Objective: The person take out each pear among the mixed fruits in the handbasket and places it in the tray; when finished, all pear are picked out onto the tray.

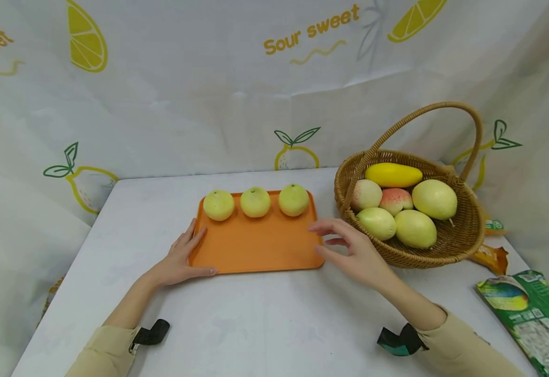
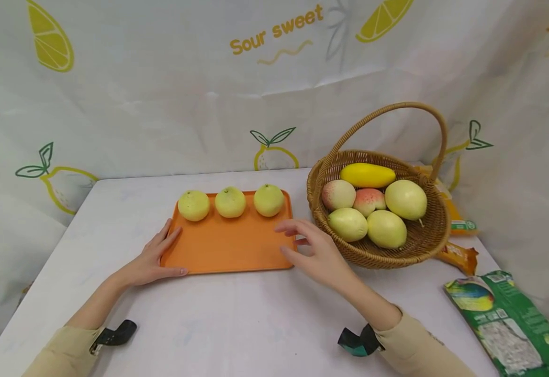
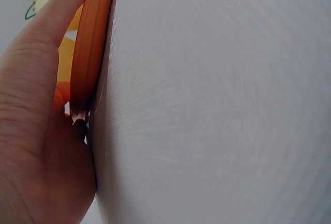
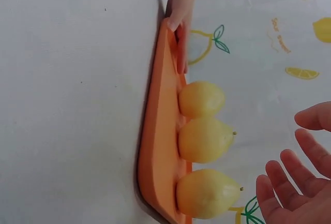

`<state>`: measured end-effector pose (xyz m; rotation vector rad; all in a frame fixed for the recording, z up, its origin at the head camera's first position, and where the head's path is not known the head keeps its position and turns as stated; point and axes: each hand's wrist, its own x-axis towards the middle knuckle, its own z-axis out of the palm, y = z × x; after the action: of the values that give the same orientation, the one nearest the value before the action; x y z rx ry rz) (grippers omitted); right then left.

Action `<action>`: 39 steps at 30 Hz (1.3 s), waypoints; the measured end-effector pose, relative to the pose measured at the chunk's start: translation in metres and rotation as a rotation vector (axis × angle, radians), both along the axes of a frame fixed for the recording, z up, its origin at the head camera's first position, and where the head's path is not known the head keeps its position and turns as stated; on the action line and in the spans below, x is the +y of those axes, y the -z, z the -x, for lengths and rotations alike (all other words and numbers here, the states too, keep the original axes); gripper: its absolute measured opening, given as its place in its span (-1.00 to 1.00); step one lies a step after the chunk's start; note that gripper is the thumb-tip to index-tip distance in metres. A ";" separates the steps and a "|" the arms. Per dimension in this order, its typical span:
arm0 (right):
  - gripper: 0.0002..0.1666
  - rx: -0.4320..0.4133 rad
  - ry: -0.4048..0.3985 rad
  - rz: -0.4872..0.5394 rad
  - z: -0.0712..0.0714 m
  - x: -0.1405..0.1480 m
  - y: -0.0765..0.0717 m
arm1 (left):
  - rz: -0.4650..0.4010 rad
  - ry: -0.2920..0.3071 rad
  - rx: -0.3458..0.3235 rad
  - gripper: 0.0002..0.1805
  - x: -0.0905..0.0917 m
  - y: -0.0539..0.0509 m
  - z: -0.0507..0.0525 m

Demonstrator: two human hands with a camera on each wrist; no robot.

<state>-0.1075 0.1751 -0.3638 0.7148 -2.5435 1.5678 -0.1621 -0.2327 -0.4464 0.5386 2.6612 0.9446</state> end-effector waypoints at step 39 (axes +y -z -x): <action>-0.60 -0.042 -0.138 -0.745 0.043 0.095 -0.091 | 0.000 0.005 0.001 0.19 -0.001 0.001 0.000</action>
<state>-0.1507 0.2702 -0.2729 0.9222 -3.1622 0.6061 -0.1624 -0.2339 -0.4478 0.5463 2.6596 0.9431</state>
